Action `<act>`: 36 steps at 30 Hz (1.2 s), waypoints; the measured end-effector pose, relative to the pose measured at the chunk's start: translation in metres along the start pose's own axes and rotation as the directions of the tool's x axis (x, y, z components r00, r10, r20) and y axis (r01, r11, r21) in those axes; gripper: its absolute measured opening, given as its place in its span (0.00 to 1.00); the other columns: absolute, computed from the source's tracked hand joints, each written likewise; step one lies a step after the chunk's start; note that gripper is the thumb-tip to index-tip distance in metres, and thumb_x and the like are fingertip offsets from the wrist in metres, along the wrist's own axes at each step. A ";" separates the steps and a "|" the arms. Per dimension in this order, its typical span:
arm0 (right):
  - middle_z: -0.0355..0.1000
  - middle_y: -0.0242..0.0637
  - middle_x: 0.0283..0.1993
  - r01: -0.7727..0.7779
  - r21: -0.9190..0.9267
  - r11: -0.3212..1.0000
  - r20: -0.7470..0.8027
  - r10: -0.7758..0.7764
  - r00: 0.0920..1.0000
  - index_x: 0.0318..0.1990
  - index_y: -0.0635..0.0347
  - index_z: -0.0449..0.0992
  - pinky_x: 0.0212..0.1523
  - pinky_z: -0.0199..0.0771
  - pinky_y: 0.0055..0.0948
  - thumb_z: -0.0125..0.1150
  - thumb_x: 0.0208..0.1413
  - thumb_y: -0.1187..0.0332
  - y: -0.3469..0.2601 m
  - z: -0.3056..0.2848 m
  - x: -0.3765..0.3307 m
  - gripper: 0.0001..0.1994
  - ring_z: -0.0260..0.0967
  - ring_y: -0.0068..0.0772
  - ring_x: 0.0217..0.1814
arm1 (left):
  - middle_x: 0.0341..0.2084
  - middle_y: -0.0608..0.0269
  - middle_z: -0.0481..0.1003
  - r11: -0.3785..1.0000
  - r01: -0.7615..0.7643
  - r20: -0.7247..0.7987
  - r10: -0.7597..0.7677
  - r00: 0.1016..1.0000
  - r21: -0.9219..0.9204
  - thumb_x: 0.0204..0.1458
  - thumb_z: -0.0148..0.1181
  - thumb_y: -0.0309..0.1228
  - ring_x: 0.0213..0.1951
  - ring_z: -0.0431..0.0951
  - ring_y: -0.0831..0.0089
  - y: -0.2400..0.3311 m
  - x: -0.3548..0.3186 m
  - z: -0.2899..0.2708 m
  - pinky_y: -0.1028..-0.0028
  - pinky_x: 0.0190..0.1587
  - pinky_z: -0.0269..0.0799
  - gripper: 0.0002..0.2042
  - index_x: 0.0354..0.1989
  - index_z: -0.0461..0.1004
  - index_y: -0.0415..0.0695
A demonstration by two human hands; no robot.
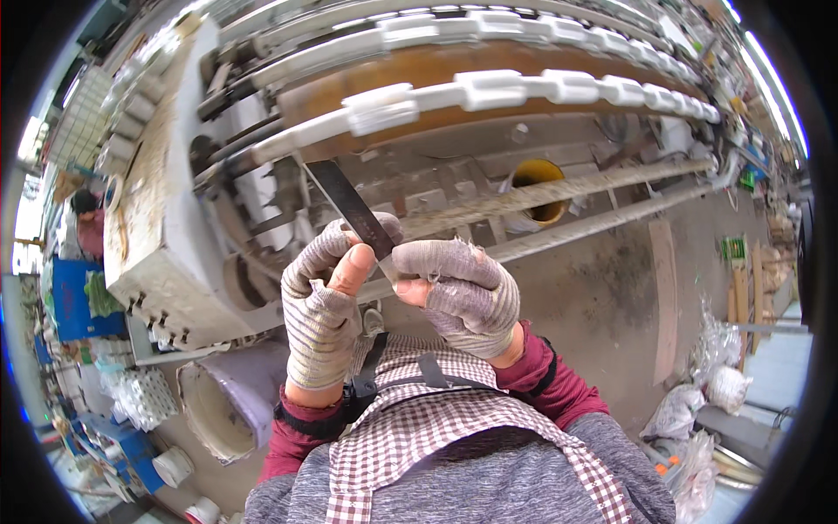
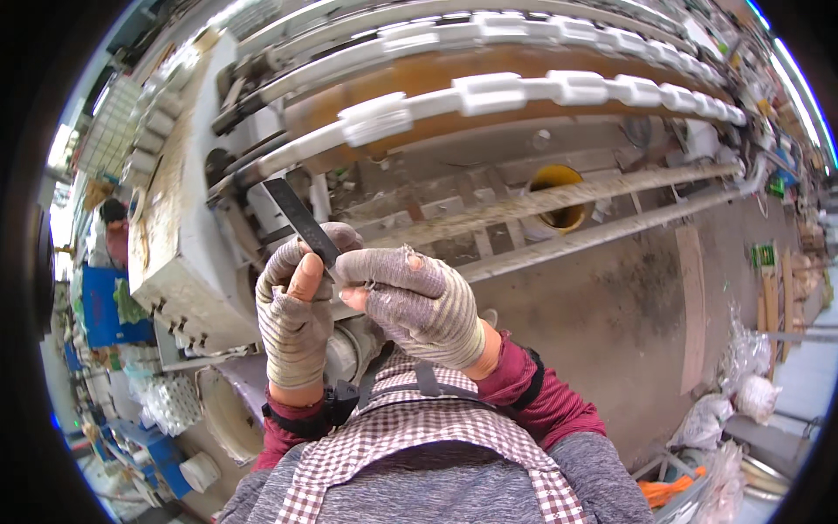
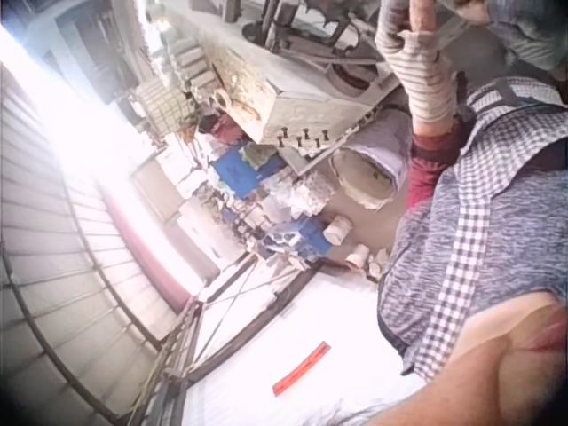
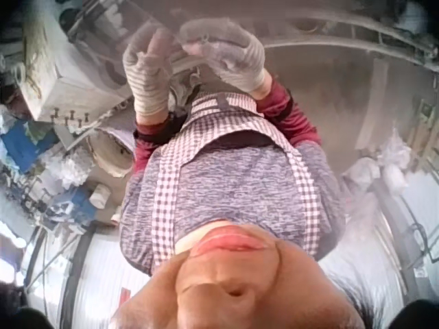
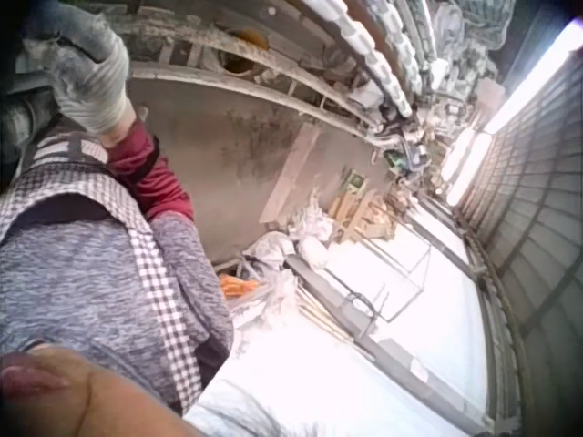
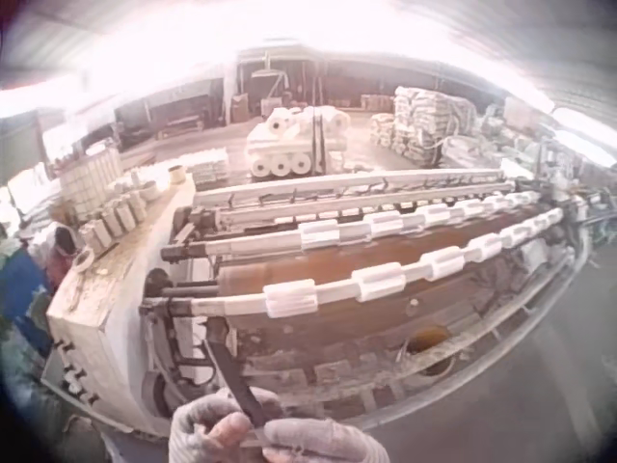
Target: Operating a film-wrapping machine and loading white pipe cores.
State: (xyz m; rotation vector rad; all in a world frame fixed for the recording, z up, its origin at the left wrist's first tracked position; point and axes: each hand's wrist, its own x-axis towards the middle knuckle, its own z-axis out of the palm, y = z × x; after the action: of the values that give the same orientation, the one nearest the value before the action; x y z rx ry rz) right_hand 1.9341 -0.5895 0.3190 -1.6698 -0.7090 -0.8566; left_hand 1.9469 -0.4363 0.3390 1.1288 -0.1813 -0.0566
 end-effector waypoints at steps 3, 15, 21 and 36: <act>0.73 0.37 0.42 -0.070 -0.023 0.997 -0.035 0.069 0.997 0.34 0.53 0.79 0.35 0.74 0.24 0.68 0.36 0.79 0.005 -0.021 0.010 0.14 0.74 0.32 0.38 | 0.39 0.52 0.75 0.994 0.106 0.057 -0.105 0.993 -0.012 0.51 0.58 0.27 0.44 0.75 0.63 0.007 0.026 0.029 0.67 0.49 0.69 0.07 0.37 0.77 0.38; 0.71 0.40 0.42 -0.168 -0.186 0.968 -0.117 0.148 0.982 0.49 0.57 0.72 0.38 0.74 0.30 0.63 0.42 0.80 -0.003 -0.032 -0.024 0.22 0.71 0.39 0.42 | 0.33 0.59 0.74 0.977 -0.135 0.261 0.088 0.961 0.168 0.47 0.63 0.27 0.39 0.73 0.70 -0.029 0.016 0.021 0.68 0.51 0.66 0.07 0.33 0.77 0.37; 0.71 0.42 0.37 -0.534 -0.016 0.846 -0.014 0.534 0.846 0.53 0.57 0.68 0.38 0.70 0.30 0.60 0.42 0.82 0.033 -0.184 -0.003 0.26 0.70 0.44 0.38 | 0.29 0.59 0.74 0.649 -0.547 0.555 0.224 0.801 0.528 0.40 0.66 0.25 0.34 0.75 0.61 -0.079 0.063 0.155 0.64 0.47 0.70 0.09 0.31 0.75 0.44; 0.71 0.34 0.30 -0.173 -0.272 0.947 0.131 0.215 0.968 0.57 0.47 0.67 0.24 0.71 0.30 0.53 0.41 0.83 0.155 -0.291 0.028 0.31 0.70 0.36 0.26 | 0.26 0.61 0.75 0.445 -0.438 0.349 0.271 0.897 0.781 0.39 0.67 0.23 0.32 0.75 0.66 -0.122 0.136 0.254 0.72 0.40 0.71 0.08 0.29 0.77 0.41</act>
State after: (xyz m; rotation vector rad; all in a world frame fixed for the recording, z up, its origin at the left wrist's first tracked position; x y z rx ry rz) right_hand 2.0210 -0.9089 0.3059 -2.0244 -0.5436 -0.7027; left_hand 2.0423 -0.7343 0.3506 2.0696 -0.6681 0.3680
